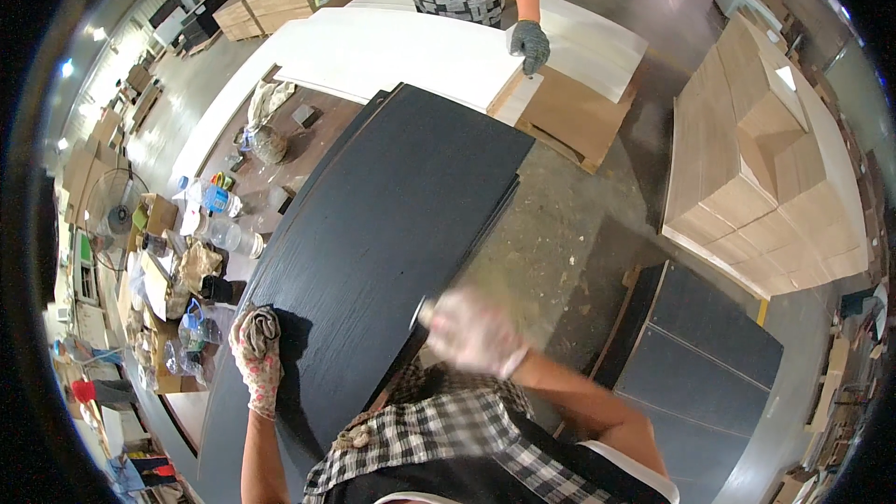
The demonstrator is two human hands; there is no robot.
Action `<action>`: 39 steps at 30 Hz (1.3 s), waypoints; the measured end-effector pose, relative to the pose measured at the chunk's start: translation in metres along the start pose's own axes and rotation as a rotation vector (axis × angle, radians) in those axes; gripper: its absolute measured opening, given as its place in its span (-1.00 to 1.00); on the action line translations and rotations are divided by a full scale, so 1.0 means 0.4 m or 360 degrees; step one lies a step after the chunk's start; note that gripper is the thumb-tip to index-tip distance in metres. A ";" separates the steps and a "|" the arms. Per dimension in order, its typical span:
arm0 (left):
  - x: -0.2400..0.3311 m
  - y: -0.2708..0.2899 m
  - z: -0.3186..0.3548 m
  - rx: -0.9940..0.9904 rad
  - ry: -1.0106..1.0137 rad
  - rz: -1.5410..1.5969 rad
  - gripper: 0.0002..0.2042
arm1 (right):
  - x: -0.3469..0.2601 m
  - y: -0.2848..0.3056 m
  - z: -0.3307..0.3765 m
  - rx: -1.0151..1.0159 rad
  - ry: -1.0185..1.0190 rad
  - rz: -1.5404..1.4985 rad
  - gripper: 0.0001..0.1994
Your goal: The person sands the edges of black wooden panels using a sanding block and wipes the surfaces with a cloth.
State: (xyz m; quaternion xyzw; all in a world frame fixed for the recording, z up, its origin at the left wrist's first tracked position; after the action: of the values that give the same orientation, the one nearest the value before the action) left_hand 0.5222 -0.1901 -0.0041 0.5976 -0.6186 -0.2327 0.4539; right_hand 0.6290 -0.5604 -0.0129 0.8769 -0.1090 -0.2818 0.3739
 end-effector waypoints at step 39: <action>0.098 0.426 0.800 -0.0508 0.0133 0.0679 -0.39 | -0.818 -0.337 0.124 -0.0064 0.0539 -0.0508 -0.77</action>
State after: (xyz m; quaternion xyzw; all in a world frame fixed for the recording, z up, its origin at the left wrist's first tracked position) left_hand 0.1684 -0.2784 -0.0051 0.3834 -0.6669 -0.2016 0.6063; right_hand 0.3302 -0.3645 -0.0023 0.9102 0.1010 -0.1882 0.3548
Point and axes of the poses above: each hand's wrist, its own z-axis away from the middle knuckle, its own y-axis out of the back of the hand, x = y × z, the point moved 4 cm from there along -z, towards the middle knuckle, and after that the axes turned 3 degrees about -z, right-handed, at the moved point
